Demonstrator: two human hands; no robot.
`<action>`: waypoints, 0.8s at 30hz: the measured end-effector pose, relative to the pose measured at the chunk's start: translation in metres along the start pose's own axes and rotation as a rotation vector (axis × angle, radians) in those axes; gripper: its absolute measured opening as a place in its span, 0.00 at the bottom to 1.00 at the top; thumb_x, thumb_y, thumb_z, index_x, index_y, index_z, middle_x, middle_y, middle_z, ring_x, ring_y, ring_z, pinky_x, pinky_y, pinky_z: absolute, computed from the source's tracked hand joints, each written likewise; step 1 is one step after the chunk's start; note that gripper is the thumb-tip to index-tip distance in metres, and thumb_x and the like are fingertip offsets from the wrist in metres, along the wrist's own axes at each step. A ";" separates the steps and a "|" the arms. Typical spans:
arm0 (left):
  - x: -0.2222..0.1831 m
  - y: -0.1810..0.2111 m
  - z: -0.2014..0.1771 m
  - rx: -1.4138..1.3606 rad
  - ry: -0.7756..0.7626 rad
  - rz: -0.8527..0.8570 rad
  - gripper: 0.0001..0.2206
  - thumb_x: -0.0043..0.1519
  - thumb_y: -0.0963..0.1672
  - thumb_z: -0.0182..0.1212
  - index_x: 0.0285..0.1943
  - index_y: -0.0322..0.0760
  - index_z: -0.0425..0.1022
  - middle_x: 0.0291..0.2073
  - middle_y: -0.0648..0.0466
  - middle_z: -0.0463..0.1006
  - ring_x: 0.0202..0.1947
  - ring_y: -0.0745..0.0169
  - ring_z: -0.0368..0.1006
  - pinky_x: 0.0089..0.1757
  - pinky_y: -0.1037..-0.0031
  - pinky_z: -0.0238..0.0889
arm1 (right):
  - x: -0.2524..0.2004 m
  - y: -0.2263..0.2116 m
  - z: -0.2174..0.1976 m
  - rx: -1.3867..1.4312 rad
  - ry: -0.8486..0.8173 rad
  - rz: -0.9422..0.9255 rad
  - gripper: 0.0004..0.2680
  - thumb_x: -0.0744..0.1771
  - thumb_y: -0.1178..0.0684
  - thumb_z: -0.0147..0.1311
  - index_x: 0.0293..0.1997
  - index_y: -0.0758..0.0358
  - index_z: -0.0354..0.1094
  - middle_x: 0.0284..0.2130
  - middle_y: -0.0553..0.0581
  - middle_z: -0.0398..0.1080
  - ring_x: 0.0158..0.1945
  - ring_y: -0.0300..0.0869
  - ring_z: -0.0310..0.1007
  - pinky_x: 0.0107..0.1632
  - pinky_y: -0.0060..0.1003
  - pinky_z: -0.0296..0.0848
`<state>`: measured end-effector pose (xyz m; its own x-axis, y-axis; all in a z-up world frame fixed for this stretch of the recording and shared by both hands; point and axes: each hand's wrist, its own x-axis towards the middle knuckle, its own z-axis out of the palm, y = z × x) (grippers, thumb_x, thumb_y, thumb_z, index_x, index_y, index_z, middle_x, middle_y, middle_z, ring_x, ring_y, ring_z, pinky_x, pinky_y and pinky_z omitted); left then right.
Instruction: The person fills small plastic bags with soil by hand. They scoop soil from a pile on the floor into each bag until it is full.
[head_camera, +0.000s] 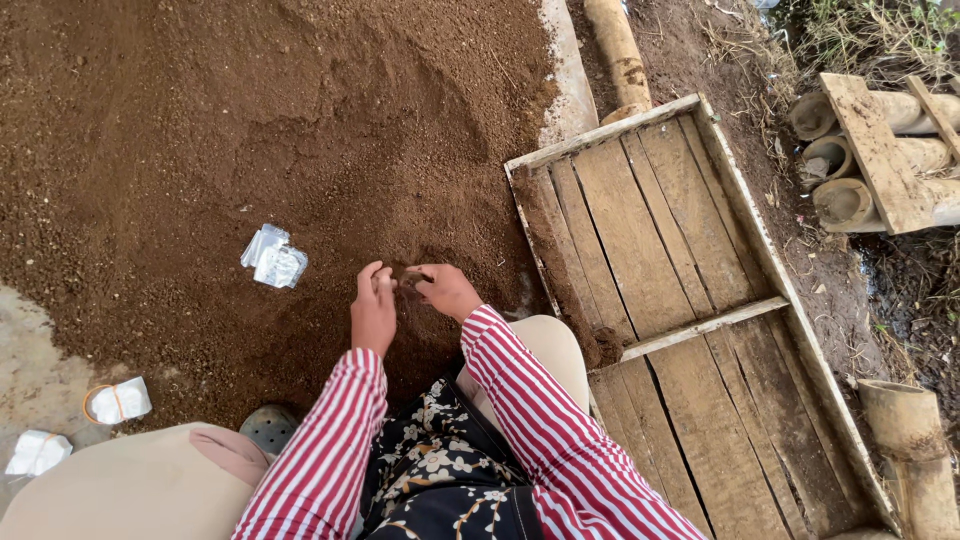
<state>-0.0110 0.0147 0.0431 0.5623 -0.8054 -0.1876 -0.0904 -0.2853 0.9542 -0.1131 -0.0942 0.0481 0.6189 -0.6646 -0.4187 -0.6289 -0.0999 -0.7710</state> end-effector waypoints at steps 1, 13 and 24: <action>0.005 -0.009 0.003 -0.288 0.011 -0.198 0.16 0.73 0.47 0.37 0.66 0.36 0.58 0.59 0.43 0.70 0.58 0.42 0.68 0.54 0.58 0.68 | -0.011 -0.018 -0.003 -0.115 -0.007 -0.016 0.12 0.68 0.55 0.50 0.58 0.58 0.70 0.51 0.56 0.73 0.58 0.47 0.70 0.65 0.43 0.61; 0.018 -0.039 -0.007 -0.805 0.119 -0.528 0.20 0.72 0.53 0.37 0.45 0.40 0.73 0.32 0.52 0.78 0.30 0.67 0.72 0.26 0.86 0.62 | 0.034 0.123 0.039 0.704 0.284 0.531 0.15 0.70 0.45 0.43 0.53 0.69 0.65 0.40 0.65 0.70 0.39 0.47 0.73 0.42 0.40 0.80; 0.022 -0.055 0.005 -0.863 0.147 -0.587 0.13 0.70 0.51 0.44 0.47 0.43 0.70 0.36 0.48 0.80 0.32 0.58 0.78 0.27 0.83 0.69 | 0.017 -0.013 0.020 1.611 0.076 0.197 0.12 0.68 0.42 0.51 0.35 0.59 0.68 0.29 0.53 0.71 0.30 0.35 0.70 0.31 0.19 0.69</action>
<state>0.0027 0.0098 -0.0147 0.4277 -0.5735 -0.6987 0.8117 -0.0964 0.5760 -0.0849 -0.0899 0.0414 0.5384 -0.6107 -0.5807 0.4568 0.7906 -0.4078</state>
